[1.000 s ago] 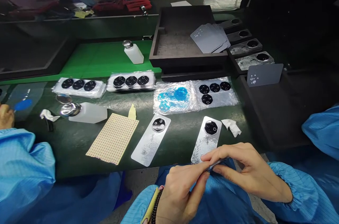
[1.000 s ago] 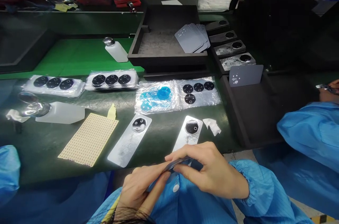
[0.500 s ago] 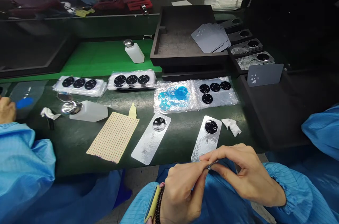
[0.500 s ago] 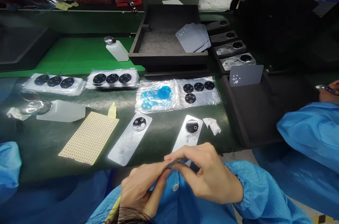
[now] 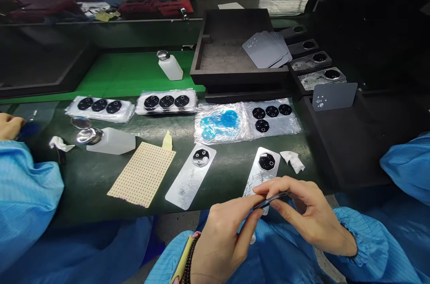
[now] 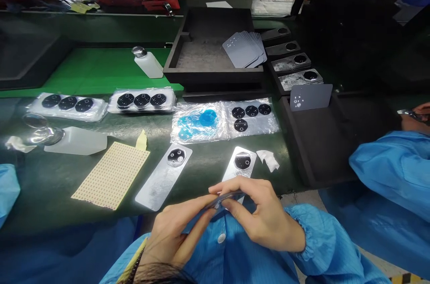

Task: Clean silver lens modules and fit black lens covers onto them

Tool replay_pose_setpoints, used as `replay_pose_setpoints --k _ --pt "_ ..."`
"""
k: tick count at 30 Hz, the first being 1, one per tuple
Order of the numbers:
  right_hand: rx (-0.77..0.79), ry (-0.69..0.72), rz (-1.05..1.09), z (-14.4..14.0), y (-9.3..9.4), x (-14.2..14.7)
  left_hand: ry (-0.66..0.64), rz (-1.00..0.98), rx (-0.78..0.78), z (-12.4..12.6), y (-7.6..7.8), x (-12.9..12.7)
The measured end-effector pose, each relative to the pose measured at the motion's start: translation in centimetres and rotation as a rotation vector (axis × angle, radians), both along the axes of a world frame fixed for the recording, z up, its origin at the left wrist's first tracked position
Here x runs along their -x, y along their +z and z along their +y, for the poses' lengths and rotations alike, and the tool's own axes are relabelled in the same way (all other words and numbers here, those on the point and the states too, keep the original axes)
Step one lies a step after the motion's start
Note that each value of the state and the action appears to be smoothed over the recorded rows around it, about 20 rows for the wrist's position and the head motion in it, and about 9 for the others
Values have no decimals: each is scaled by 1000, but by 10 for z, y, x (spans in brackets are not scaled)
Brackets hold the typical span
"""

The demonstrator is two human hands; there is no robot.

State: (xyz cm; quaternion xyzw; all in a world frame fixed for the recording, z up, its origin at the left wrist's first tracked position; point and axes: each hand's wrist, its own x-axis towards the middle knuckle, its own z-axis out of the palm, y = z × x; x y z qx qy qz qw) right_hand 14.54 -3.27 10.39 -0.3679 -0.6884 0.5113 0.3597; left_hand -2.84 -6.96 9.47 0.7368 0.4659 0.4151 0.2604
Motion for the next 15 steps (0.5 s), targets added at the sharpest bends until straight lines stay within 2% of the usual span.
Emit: replay_pose_setpoints --k 10,15 --pt "-101 94 -105 1 2 -2 -57 77 -53 -1 -2 2" --pt "-213 46 -67 -3 2 -1 -50 76 -85 -2 -1 1"
